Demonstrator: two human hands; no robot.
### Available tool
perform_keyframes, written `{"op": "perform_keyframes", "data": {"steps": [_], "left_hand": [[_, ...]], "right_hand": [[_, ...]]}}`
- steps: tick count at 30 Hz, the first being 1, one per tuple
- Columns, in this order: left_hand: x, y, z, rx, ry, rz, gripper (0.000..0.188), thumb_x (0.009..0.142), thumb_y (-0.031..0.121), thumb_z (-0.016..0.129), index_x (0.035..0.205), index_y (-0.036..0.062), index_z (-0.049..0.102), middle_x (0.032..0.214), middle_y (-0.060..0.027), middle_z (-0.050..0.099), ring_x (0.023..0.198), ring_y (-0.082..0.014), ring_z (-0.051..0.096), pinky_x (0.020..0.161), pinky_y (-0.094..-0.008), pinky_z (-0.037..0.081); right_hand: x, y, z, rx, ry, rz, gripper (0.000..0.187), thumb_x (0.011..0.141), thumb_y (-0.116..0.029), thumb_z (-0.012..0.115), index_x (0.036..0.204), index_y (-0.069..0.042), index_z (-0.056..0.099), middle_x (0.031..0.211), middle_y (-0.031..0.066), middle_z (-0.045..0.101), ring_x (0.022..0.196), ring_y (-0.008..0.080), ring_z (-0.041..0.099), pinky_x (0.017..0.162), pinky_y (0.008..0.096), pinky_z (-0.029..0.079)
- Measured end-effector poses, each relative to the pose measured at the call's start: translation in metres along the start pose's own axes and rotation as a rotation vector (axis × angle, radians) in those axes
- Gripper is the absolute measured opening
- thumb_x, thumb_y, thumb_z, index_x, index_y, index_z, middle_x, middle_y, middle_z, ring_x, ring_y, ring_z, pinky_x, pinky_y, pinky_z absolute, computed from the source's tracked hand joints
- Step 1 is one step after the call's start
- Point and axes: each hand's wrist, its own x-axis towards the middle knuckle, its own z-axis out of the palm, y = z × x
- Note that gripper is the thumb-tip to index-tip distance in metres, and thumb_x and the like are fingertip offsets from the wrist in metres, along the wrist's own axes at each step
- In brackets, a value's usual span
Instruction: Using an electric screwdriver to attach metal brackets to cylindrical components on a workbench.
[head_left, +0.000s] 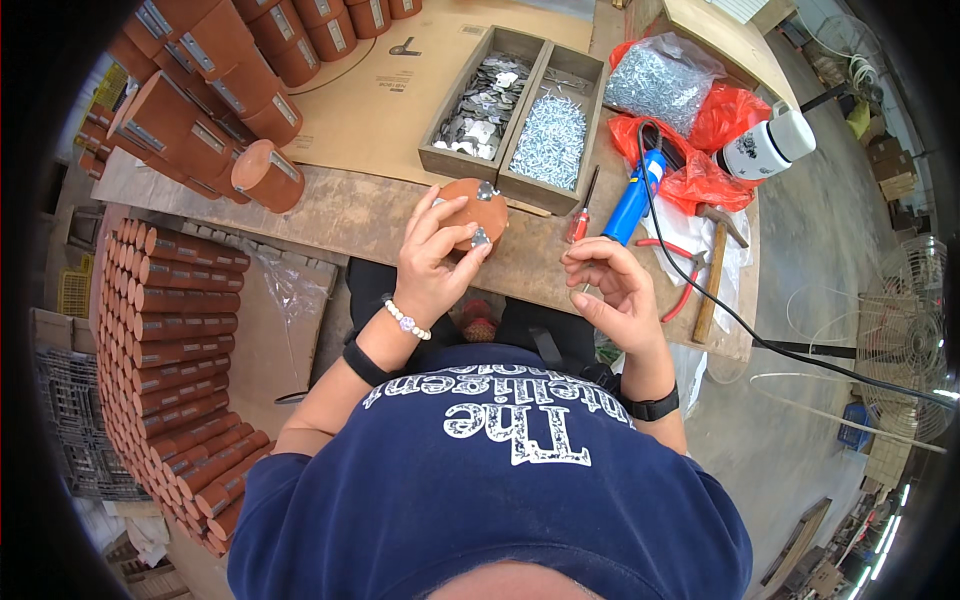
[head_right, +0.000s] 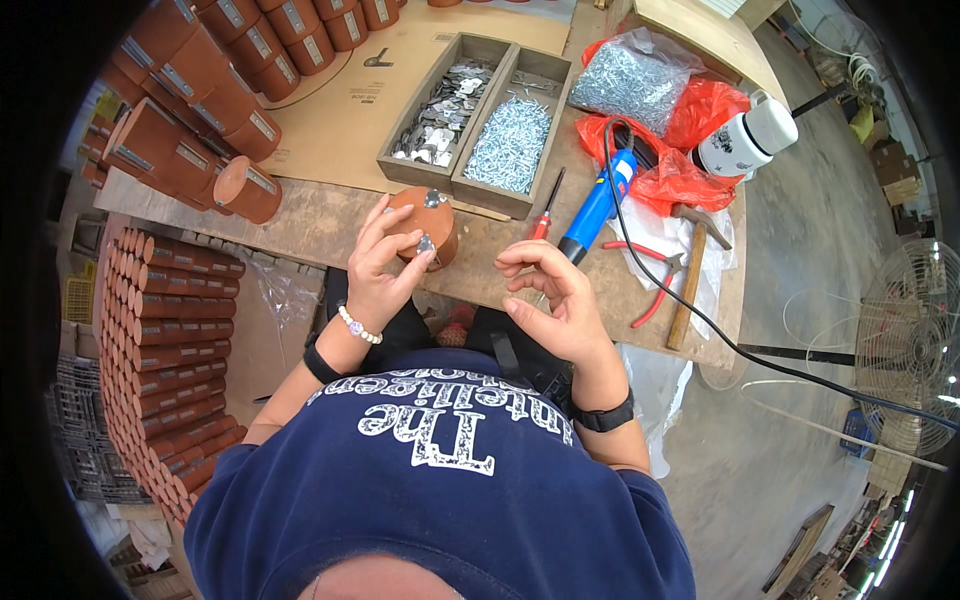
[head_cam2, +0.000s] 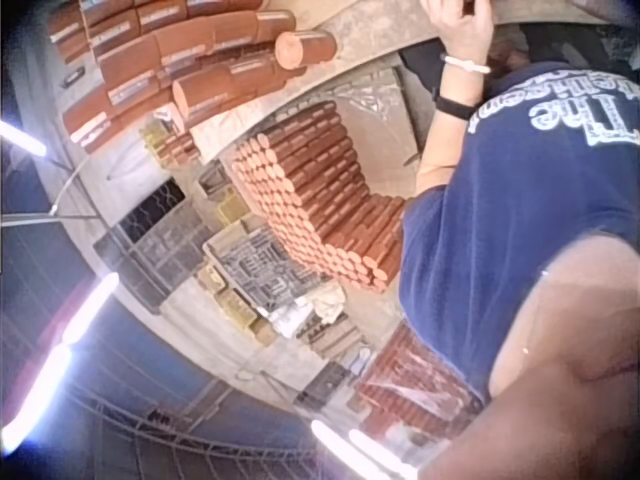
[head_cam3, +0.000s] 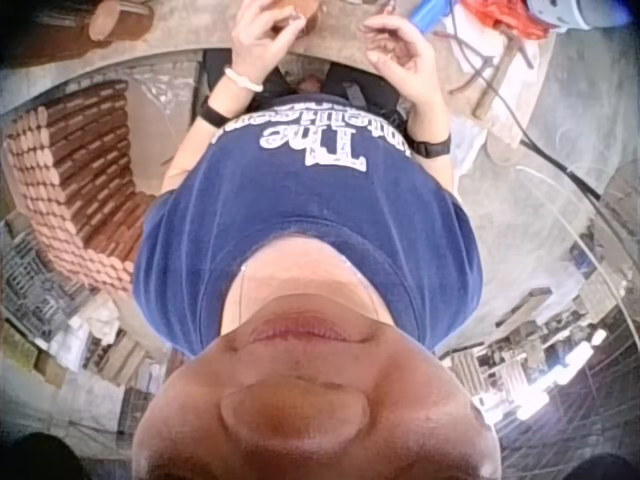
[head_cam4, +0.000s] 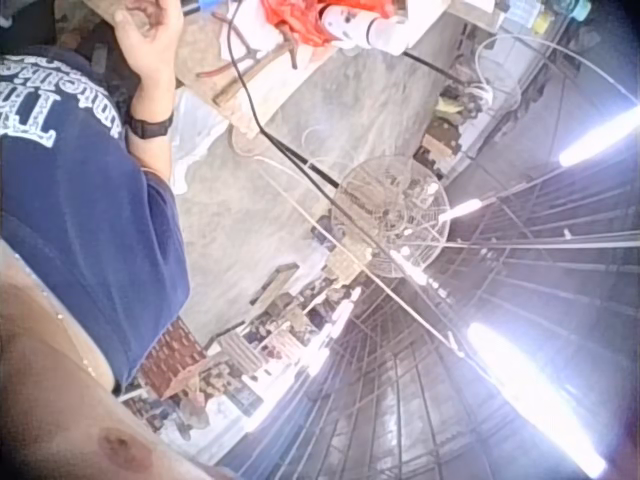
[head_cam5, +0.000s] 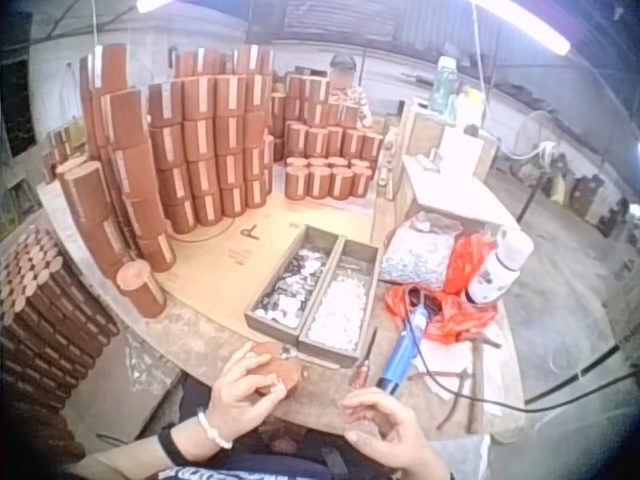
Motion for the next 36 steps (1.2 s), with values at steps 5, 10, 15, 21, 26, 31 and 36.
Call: {"op": "perform_keyframes", "data": {"steps": [5,10,15,21,26,31,36], "left_hand": [[-0.002,0.000,-0.002,0.002,-0.027,-0.001,0.026,0.059,0.006,0.072,0.082,0.0049,0.060,0.109,-0.0159,0.053,0.110,-0.0370,0.044,0.091,-0.0415,0.037],[0.006,0.002,-0.018,-0.066,-0.072,-0.036,0.047,0.059,0.015,0.074,0.100,0.0051,0.056,0.119,-0.0169,0.045,0.112,-0.0340,0.042,0.091,-0.0395,0.036],[0.010,-0.043,-0.040,-0.033,0.075,-0.219,0.041,0.077,0.021,0.059,0.112,0.0006,0.048,0.116,-0.0175,0.044,0.105,-0.0303,0.045,0.088,-0.0362,0.038],[0.021,-0.106,-0.049,0.004,0.155,-0.389,0.029,0.084,0.019,0.051,0.103,-0.0022,0.052,0.090,-0.0130,0.052,0.081,-0.0207,0.053,0.071,-0.0288,0.044],[0.012,-0.124,-0.030,0.127,0.079,-0.386,0.028,0.082,0.020,0.053,0.099,-0.0015,0.053,0.086,-0.0153,0.053,0.076,-0.0251,0.053,0.068,-0.0334,0.043],[-0.012,-0.143,-0.013,0.311,0.056,-0.253,0.023,0.078,0.014,0.055,0.095,-0.0008,0.053,0.088,-0.0161,0.053,0.080,-0.0290,0.052,0.068,-0.0348,0.043],[0.003,-0.122,-0.016,0.192,0.091,-0.394,0.018,0.076,0.011,0.056,0.090,-0.0005,0.054,0.085,-0.0153,0.053,0.079,-0.0297,0.052,0.067,-0.0350,0.043]], "right_hand": [[0.002,-0.002,0.002,0.004,-0.006,0.000,0.036,0.070,0.000,0.059,0.105,-0.001,0.050,0.103,0.0071,0.048,0.093,0.0141,0.048,0.077,0.0264,0.042],[0.016,-0.003,0.000,-0.078,-0.022,-0.001,0.035,0.070,-0.001,0.058,0.104,-0.001,0.050,0.102,0.0054,0.049,0.092,0.0129,0.049,0.076,0.0259,0.042],[0.048,0.002,0.003,-0.256,-0.085,0.088,0.034,0.070,-0.002,0.059,0.103,-0.001,0.050,0.103,0.0048,0.048,0.093,0.0125,0.047,0.077,0.0250,0.041],[0.086,0.018,0.017,-0.788,-0.243,-0.155,0.063,0.059,-0.010,0.068,0.116,-0.005,0.041,0.114,0.0129,0.042,0.107,0.0270,0.041,0.091,0.0352,0.036],[0.099,0.039,0.028,-0.914,-0.370,-0.082,0.079,0.054,-0.015,0.071,0.120,0.002,0.032,0.114,0.0219,0.042,0.108,0.0354,0.040,0.093,0.0382,0.034],[0.106,0.039,0.032,-0.942,-0.427,-0.092,0.080,0.052,-0.025,0.073,0.115,0.005,0.036,0.104,0.0210,0.049,0.096,0.0347,0.049,0.083,0.0380,0.041],[0.115,-0.009,0.029,-0.955,-0.427,-0.118,0.074,0.051,-0.027,0.073,0.111,0.002,0.041,0.098,0.0195,0.052,0.092,0.0334,0.052,0.080,0.0375,0.043]]}}
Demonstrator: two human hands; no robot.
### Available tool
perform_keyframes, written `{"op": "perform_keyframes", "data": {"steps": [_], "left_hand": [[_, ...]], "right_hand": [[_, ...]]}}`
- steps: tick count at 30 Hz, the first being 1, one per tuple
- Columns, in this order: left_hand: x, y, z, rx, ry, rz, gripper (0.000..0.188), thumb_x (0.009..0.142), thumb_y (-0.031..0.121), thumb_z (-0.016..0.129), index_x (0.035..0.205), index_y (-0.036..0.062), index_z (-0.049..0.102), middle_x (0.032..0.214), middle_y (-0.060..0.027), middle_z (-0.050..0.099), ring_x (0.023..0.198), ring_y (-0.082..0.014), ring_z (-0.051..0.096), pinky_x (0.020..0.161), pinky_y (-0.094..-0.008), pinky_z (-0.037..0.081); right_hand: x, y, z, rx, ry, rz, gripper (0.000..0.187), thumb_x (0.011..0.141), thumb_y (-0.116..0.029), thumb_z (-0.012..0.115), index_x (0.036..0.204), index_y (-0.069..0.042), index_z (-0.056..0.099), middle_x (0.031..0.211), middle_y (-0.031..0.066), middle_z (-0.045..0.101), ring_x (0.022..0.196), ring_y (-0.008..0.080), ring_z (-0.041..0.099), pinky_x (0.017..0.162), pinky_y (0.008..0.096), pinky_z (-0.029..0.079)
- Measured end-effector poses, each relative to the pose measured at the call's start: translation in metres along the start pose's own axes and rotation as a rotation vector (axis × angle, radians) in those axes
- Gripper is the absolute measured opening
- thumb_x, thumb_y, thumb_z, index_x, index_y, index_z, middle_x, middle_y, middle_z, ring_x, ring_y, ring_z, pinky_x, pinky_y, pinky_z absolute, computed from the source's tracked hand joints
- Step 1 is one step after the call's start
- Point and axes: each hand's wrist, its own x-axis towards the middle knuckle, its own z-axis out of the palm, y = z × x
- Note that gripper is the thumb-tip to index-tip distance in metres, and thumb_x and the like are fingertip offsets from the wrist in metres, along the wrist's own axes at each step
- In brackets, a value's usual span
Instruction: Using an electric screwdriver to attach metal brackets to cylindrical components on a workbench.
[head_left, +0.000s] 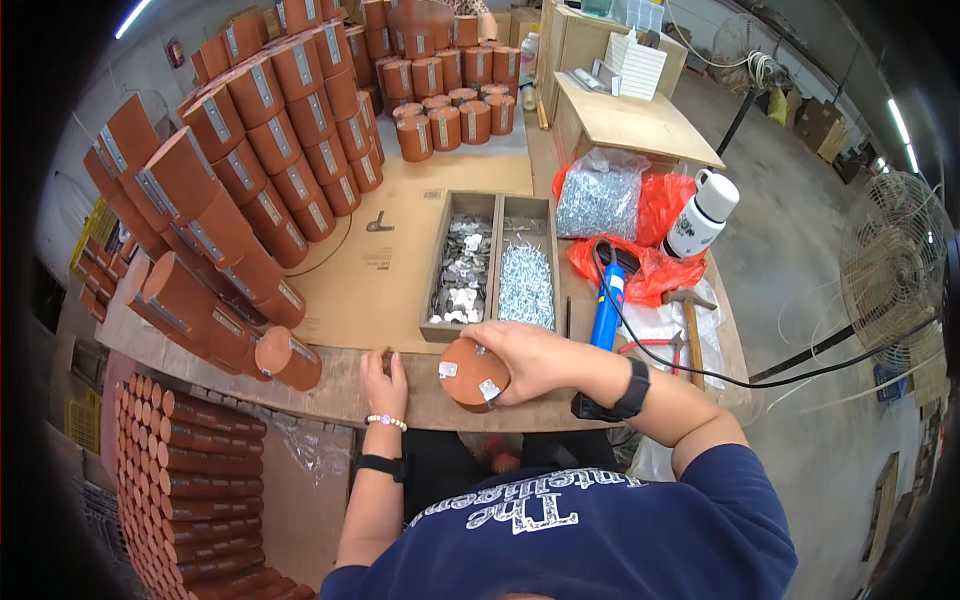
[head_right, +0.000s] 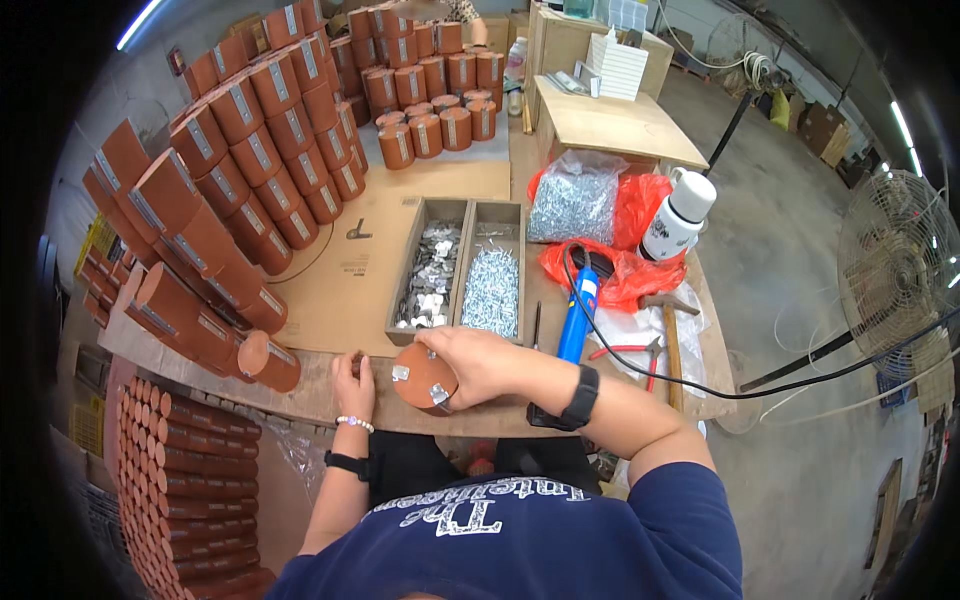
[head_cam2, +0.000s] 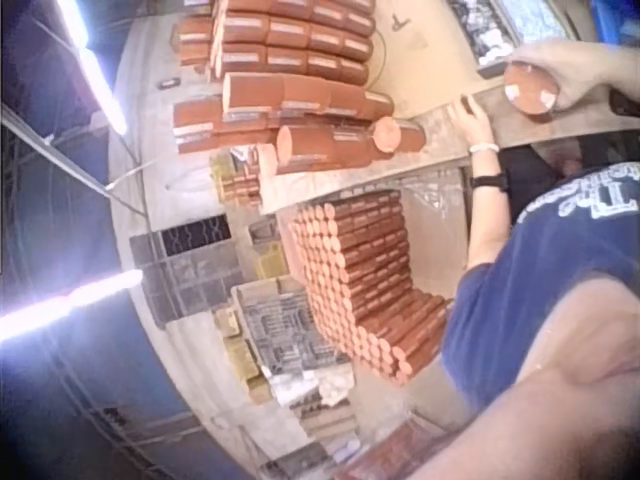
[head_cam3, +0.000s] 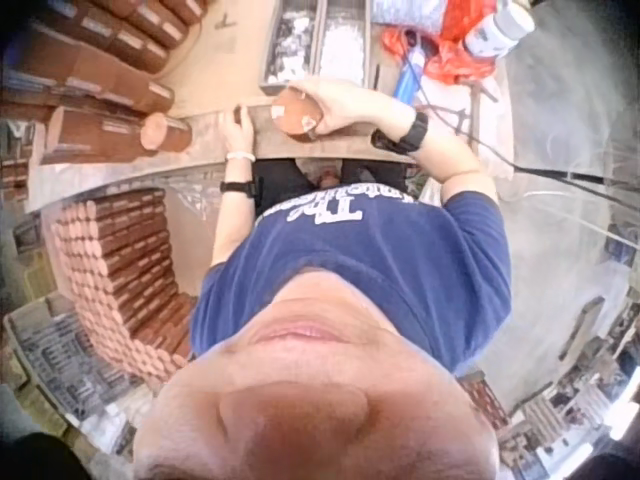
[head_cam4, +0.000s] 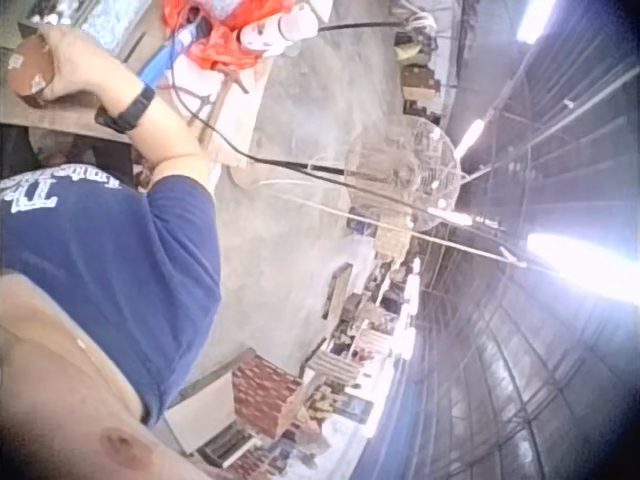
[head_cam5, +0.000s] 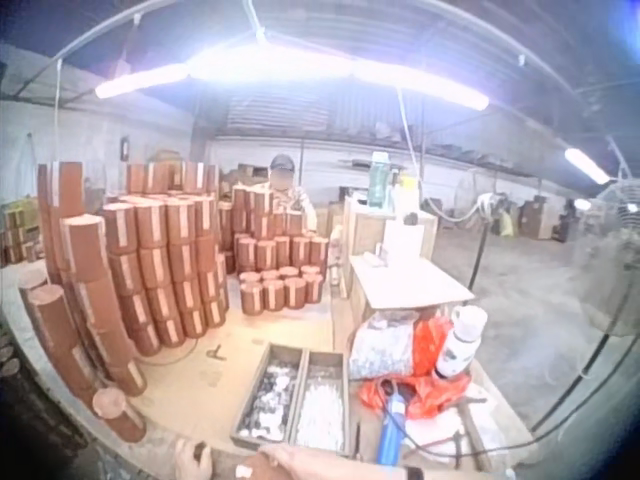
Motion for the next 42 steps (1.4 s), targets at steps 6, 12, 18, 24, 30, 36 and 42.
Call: {"op": "perform_keyframes", "data": {"steps": [6,12,18,24,30,36,42], "left_hand": [[0.003,-0.009,0.005,0.009,0.050,0.058,0.015,0.073,0.009,0.058,0.085,0.0011,0.055,0.082,-0.0144,0.053,0.077,-0.0302,0.052,0.068,-0.0369,0.042],[-0.004,-0.011,0.002,0.039,0.014,0.029,0.019,0.072,0.010,0.059,0.088,0.0013,0.054,0.087,-0.0147,0.051,0.083,-0.0313,0.050,0.073,-0.0373,0.041],[-0.003,0.002,0.002,0.183,0.014,0.088,0.030,0.073,0.011,0.058,0.100,0.0016,0.050,0.102,-0.0177,0.045,0.096,-0.0345,0.043,0.083,-0.0402,0.036],[0.004,0.014,0.002,0.388,-0.061,0.230,0.038,0.072,0.018,0.059,0.104,-0.0001,0.048,0.112,-0.0200,0.042,0.106,-0.0359,0.038,0.086,-0.0445,0.033],[0.003,0.015,0.004,0.437,-0.095,0.236,0.039,0.073,0.021,0.058,0.105,0.0003,0.047,0.116,-0.0199,0.041,0.108,-0.0358,0.037,0.087,-0.0453,0.032],[0.000,0.011,0.006,0.421,-0.090,0.237,0.039,0.073,0.021,0.058,0.105,0.0005,0.047,0.114,-0.0196,0.041,0.107,-0.0356,0.038,0.087,-0.0453,0.033],[0.002,0.011,0.006,0.412,-0.071,0.261,0.037,0.074,0.020,0.057,0.103,-0.0002,0.048,0.112,-0.0186,0.043,0.106,-0.0346,0.039,0.085,-0.0448,0.034]], "right_hand": [[0.006,-0.015,-0.078,0.001,0.299,0.023,0.073,0.048,-0.027,0.075,0.108,0.001,0.043,0.096,0.0194,0.053,0.090,0.0320,0.054,0.077,0.0355,0.045],[0.008,0.003,-0.127,-0.042,0.495,0.208,0.080,0.045,-0.029,0.077,0.109,0.006,0.044,0.096,0.0185,0.055,0.090,0.0285,0.055,0.080,0.0322,0.043],[0.025,0.055,-0.160,-0.170,0.565,0.389,0.085,0.043,-0.039,0.076,0.109,0.006,0.047,0.099,0.0204,0.056,0.094,0.0288,0.055,0.082,0.0322,0.043],[0.058,0.093,-0.174,-0.187,0.583,0.539,0.089,0.042,-0.041,0.074,0.112,0.006,0.046,0.101,0.0197,0.056,0.094,0.0277,0.056,0.081,0.0305,0.043],[0.070,0.100,-0.173,-0.145,0.601,0.528,0.090,0.042,-0.039,0.075,0.113,0.007,0.045,0.101,0.0200,0.056,0.095,0.0269,0.056,0.082,0.0298,0.043],[0.057,0.070,-0.162,-0.124,0.554,0.441,0.086,0.043,-0.036,0.075,0.112,0.005,0.046,0.101,0.0196,0.056,0.094,0.0275,0.056,0.081,0.0313,0.043],[0.035,0.031,-0.155,-0.100,0.508,0.356,0.081,0.046,-0.031,0.076,0.112,0.005,0.045,0.099,0.0189,0.055,0.092,0.0264,0.055,0.082,0.0311,0.042]]}}
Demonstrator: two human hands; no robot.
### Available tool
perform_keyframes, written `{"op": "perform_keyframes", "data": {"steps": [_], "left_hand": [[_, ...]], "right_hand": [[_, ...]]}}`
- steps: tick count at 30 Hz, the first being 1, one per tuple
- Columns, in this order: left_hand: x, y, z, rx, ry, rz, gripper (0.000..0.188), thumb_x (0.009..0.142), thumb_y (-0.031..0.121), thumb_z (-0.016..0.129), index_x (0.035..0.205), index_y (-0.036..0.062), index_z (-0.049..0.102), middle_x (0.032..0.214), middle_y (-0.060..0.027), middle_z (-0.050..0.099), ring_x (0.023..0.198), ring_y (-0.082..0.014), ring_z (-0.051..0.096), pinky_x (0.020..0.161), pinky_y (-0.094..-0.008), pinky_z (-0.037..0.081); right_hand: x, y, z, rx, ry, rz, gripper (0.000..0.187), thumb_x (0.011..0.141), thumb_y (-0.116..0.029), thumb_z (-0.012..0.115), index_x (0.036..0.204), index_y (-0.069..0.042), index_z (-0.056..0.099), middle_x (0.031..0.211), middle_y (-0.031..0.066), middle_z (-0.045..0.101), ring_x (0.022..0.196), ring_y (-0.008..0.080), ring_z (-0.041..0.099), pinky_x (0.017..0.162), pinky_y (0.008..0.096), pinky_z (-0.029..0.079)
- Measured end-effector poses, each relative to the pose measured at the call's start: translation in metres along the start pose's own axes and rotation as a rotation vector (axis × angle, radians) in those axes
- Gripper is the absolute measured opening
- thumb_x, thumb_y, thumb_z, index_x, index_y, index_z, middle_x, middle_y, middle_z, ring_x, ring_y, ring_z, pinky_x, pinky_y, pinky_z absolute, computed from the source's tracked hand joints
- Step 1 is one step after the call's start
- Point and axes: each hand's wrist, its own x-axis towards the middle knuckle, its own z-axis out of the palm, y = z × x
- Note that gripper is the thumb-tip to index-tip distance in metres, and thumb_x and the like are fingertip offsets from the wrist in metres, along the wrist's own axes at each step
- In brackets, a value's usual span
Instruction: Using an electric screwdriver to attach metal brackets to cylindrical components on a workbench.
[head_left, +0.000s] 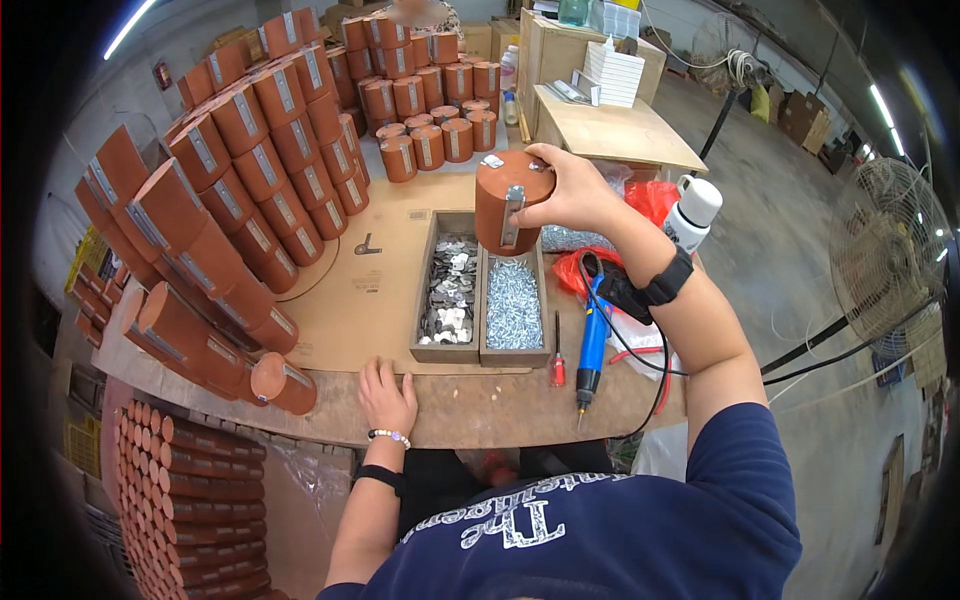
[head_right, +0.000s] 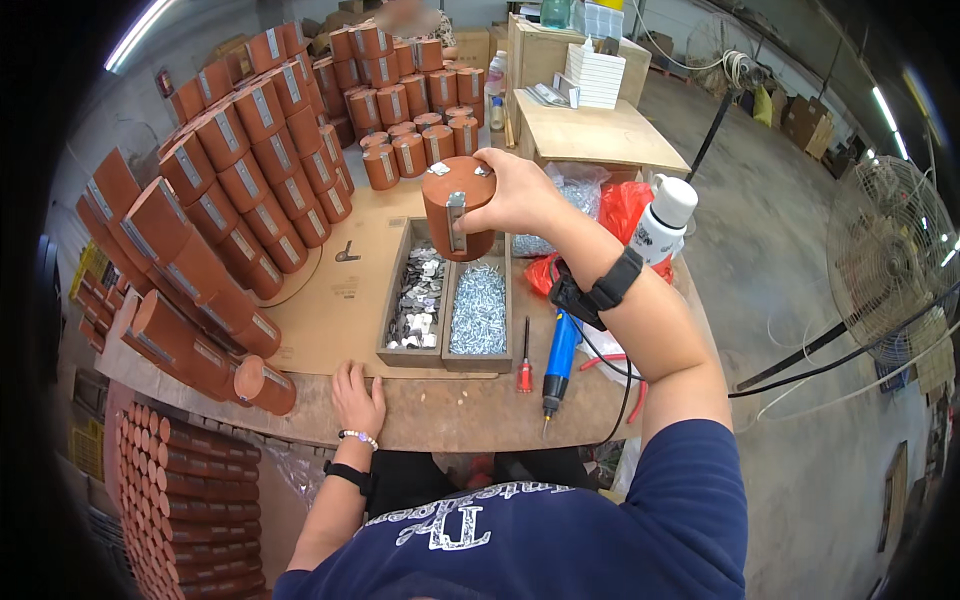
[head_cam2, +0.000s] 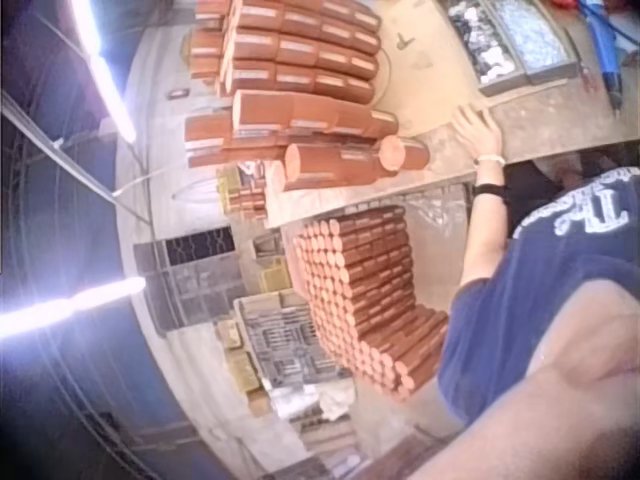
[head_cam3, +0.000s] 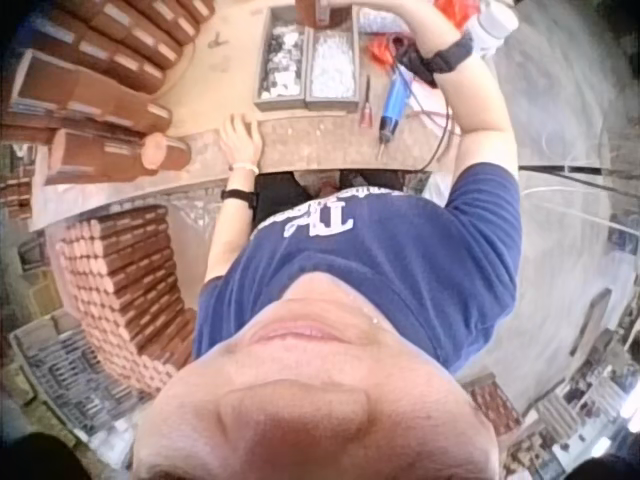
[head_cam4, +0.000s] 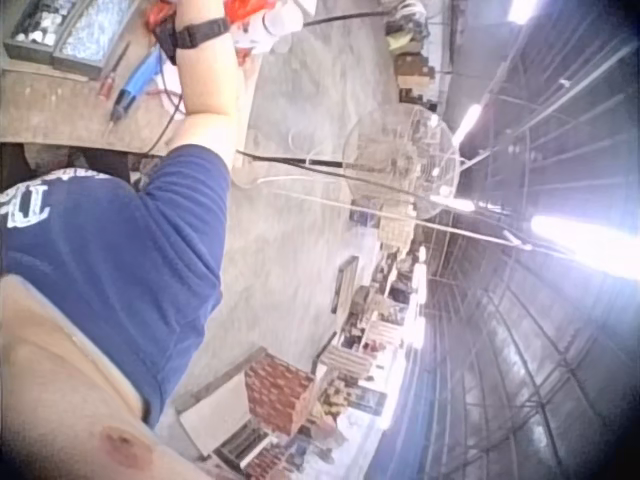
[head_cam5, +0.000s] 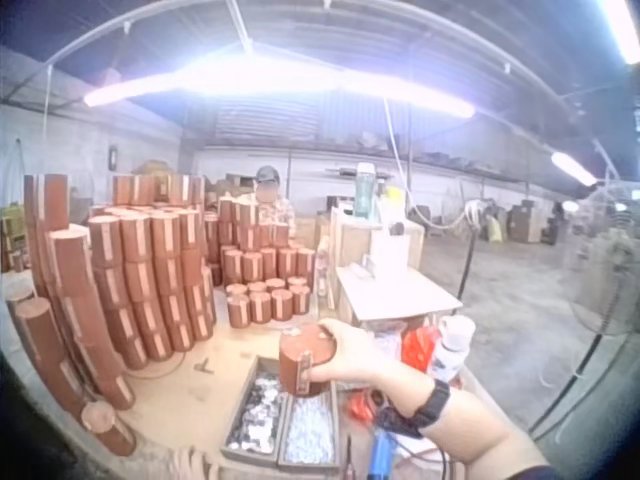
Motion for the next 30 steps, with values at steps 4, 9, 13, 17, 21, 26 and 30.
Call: {"op": "perform_keyframes", "data": {"steps": [4,9,13,17,21,26,30], "left_hand": [[0.000,-0.002,0.001,0.005,0.007,0.010,0.035,0.075,0.020,0.056,0.102,-0.0005,0.049,0.111,-0.0186,0.044,0.105,-0.0346,0.040,0.086,-0.0436,0.034],[-0.003,-0.006,0.004,-0.017,0.019,0.011,0.033,0.076,0.019,0.055,0.103,0.0000,0.048,0.110,-0.0182,0.045,0.104,-0.0346,0.041,0.087,-0.0431,0.034],[-0.004,-0.005,0.004,-0.024,0.024,0.005,0.034,0.076,0.020,0.055,0.103,-0.0002,0.049,0.110,-0.0177,0.046,0.105,-0.0341,0.041,0.086,-0.0432,0.034],[-0.005,-0.005,0.002,-0.027,0.035,0.005,0.035,0.075,0.019,0.056,0.103,0.0001,0.049,0.109,-0.0173,0.046,0.105,-0.0341,0.041,0.087,-0.0433,0.033],[0.013,0.011,-0.013,-0.329,0.037,-0.101,0.037,0.077,0.018,0.057,0.107,-0.0011,0.047,0.110,-0.0173,0.048,0.102,-0.0325,0.045,0.087,-0.0400,0.036],[0.068,0.106,-0.102,-1.164,0.016,0.031,0.048,0.073,0.011,0.062,0.115,0.0002,0.042,0.114,-0.0149,0.048,0.108,-0.0235,0.046,0.091,-0.0342,0.036],[0.078,0.142,-0.130,-1.170,-0.061,0.124,0.059,0.067,0.012,0.069,0.118,0.0021,0.041,0.116,-0.0156,0.046,0.110,-0.0239,0.045,0.091,-0.0349,0.037]], "right_hand": [[-0.027,-0.011,0.000,-0.038,0.015,-0.112,0.080,0.046,-0.030,0.076,0.110,0.005,0.045,0.097,0.0194,0.055,0.091,0.0271,0.054,0.081,0.0321,0.042],[-0.060,-0.023,0.000,-0.018,-0.022,-0.208,0.078,0.046,-0.029,0.076,0.109,0.006,0.044,0.095,0.0191,0.054,0.090,0.0280,0.054,0.080,0.0328,0.042],[-0.072,-0.029,-0.002,-0.007,-0.029,-0.211,0.078,0.044,-0.035,0.073,0.105,0.006,0.047,0.096,0.0214,0.054,0.089,0.0326,0.054,0.079,0.0349,0.043],[-0.076,-0.031,-0.004,-0.014,-0.016,-0.234,0.078,0.046,-0.028,0.075,0.108,0.006,0.044,0.096,0.0195,0.053,0.090,0.0289,0.053,0.079,0.0332,0.042],[-0.080,-0.034,0.000,-0.022,0.022,-0.255,0.078,0.045,-0.028,0.075,0.108,0.006,0.044,0.096,0.0196,0.053,0.090,0.0299,0.053,0.079,0.0334,0.042],[-0.086,-0.032,0.011,-0.008,0.001,-0.234,0.078,0.044,-0.028,0.075,0.107,0.006,0.044,0.097,0.0198,0.052,0.089,0.0304,0.053,0.080,0.0337,0.042],[-0.088,-0.032,0.020,0.010,0.040,-0.256,0.078,0.044,-0.027,0.075,0.107,0.005,0.044,0.098,0.0201,0.052,0.091,0.0308,0.053,0.080,0.0343,0.042]]}}
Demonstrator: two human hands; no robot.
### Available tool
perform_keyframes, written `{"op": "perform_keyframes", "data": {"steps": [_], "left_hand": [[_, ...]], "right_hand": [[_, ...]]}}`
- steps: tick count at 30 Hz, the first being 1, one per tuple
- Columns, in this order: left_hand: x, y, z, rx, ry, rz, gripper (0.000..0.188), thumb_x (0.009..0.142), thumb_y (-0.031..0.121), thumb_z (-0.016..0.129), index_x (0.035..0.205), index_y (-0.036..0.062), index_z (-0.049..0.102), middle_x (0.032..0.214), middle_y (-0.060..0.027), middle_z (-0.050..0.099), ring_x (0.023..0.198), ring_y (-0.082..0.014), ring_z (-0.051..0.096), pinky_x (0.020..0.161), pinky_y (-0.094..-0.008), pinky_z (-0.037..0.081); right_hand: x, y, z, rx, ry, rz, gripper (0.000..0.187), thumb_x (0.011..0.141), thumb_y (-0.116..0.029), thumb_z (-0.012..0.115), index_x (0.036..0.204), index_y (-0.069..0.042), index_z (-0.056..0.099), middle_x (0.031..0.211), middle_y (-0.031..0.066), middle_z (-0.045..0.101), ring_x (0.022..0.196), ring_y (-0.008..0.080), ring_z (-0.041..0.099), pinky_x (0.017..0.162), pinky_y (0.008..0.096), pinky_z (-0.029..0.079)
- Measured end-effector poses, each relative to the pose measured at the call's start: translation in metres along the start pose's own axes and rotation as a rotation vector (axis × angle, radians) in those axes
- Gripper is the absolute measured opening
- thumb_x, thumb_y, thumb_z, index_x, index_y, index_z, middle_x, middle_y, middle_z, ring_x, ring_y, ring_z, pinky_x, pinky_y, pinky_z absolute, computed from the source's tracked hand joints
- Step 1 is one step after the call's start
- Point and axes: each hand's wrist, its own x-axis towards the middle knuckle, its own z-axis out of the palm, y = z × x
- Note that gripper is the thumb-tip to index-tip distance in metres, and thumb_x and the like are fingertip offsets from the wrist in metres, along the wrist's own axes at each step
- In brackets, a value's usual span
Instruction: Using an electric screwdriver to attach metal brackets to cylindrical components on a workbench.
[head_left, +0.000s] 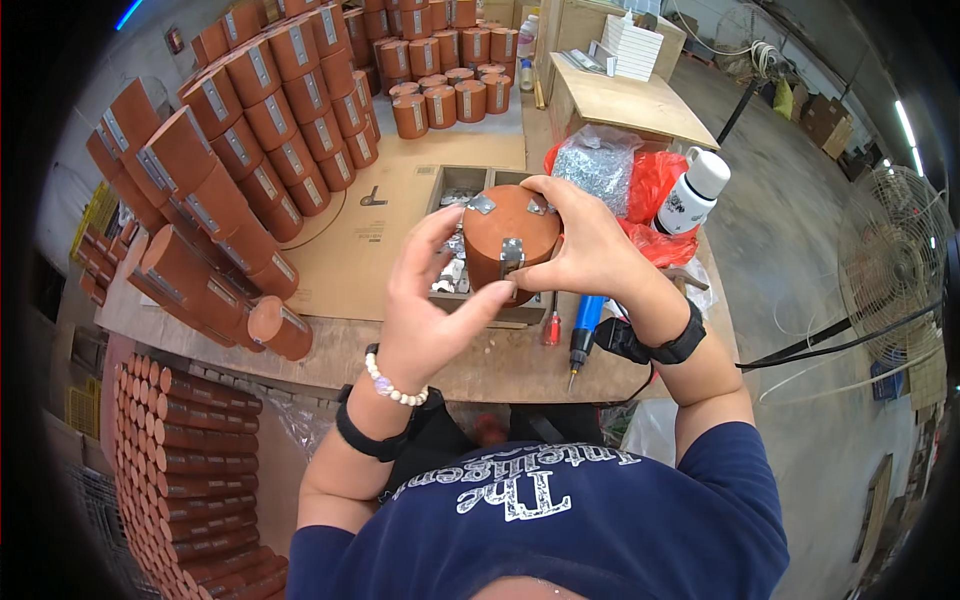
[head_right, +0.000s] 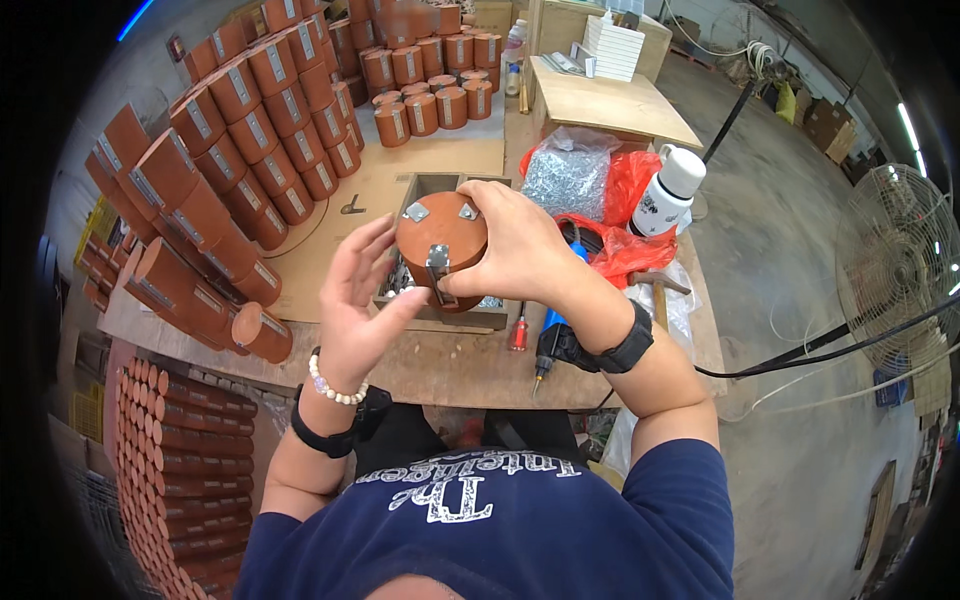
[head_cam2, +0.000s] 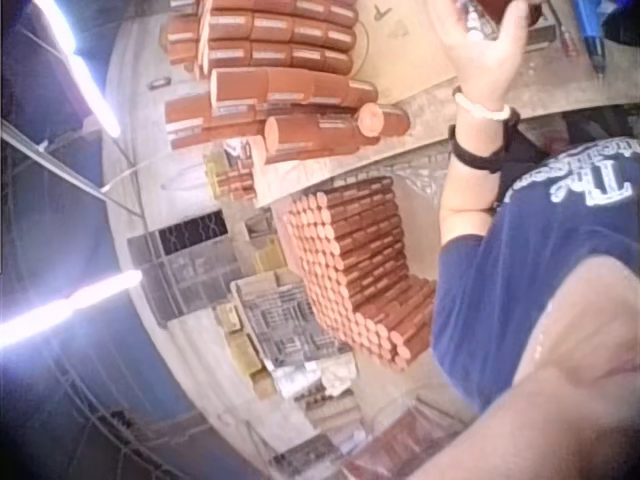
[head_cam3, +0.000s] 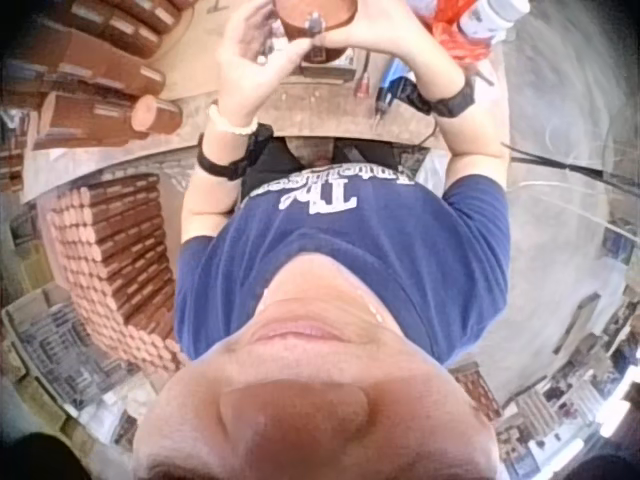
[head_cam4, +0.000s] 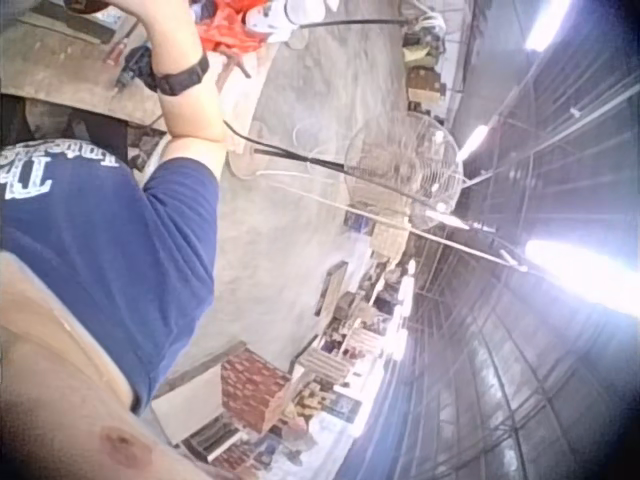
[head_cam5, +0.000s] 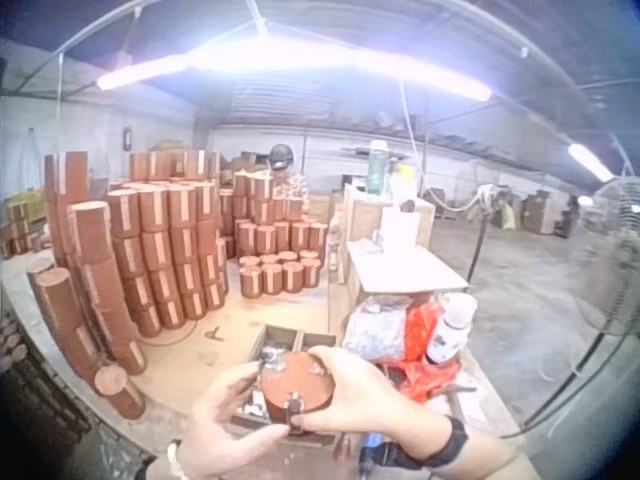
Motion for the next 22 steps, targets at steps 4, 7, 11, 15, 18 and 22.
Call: {"op": "perform_keyframes", "data": {"steps": [4,7,11,15,18,22], "left_hand": [[0.000,0.004,0.014,0.143,0.009,0.081,0.060,0.063,0.013,0.072,0.115,0.0014,0.045,0.118,-0.0190,0.045,0.106,-0.0268,0.048,0.087,-0.0356,0.041],[0.000,-0.002,0.017,0.249,0.052,0.129,0.055,0.062,0.013,0.073,0.111,0.0014,0.049,0.117,-0.0218,0.045,0.104,-0.0302,0.050,0.086,-0.0358,0.042],[-0.001,-0.005,0.019,0.273,0.072,0.127,0.049,0.062,0.012,0.072,0.106,0.0012,0.053,0.115,-0.0229,0.046,0.103,-0.0320,0.050,0.085,-0.0354,0.042],[-0.001,-0.003,0.019,0.269,0.086,0.154,0.037,0.064,0.011,0.071,0.097,-0.0003,0.058,0.113,-0.0239,0.048,0.102,-0.0324,0.051,0.084,-0.0359,0.042],[-0.001,-0.001,0.017,0.282,0.080,0.172,0.031,0.065,0.010,0.070,0.093,-0.0011,0.060,0.112,-0.0245,0.049,0.100,-0.0324,0.053,0.083,-0.0353,0.043],[0.000,0.005,0.014,0.350,0.065,0.235,0.028,0.066,0.009,0.069,0.091,-0.0015,0.061,0.111,-0.0249,0.050,0.098,-0.0324,0.054,0.081,-0.0344,0.044]], "right_hand": [[-0.002,0.001,0.005,0.013,0.009,0.009,0.077,0.043,-0.027,0.075,0.107,0.004,0.045,0.099,0.0203,0.052,0.092,0.0315,0.053,0.081,0.0350,0.042],[-0.005,0.001,0.005,-0.040,0.050,-0.048,0.076,0.044,-0.028,0.075,0.106,0.004,0.045,0.098,0.0202,0.052,0.091,0.0326,0.053,0.080,0.0356,0.042],[-0.007,-0.001,0.005,-0.031,0.041,-0.049,0.074,0.045,-0.029,0.072,0.104,0.005,0.045,0.096,0.0198,0.053,0.090,0.0335,0.053,0.079,0.0365,0.043],[-0.007,-0.004,0.005,-0.010,0.056,-0.054,0.073,0.045,-0.032,0.070,0.103,0.007,0.046,0.094,0.0193,0.053,0.088,0.0332,0.053,0.078,0.0371,0.043],[-0.006,-0.004,0.004,-0.008,0.049,-0.060,0.073,0.045,-0.032,0.070,0.102,0.007,0.046,0.093,0.0192,0.053,0.087,0.0328,0.053,0.077,0.0370,0.043],[-0.006,-0.006,0.004,-0.003,0.044,-0.060,0.073,0.046,-0.032,0.070,0.103,0.007,0.046,0.093,0.0193,0.053,0.087,0.0327,0.053,0.077,0.0367,0.043]]}}
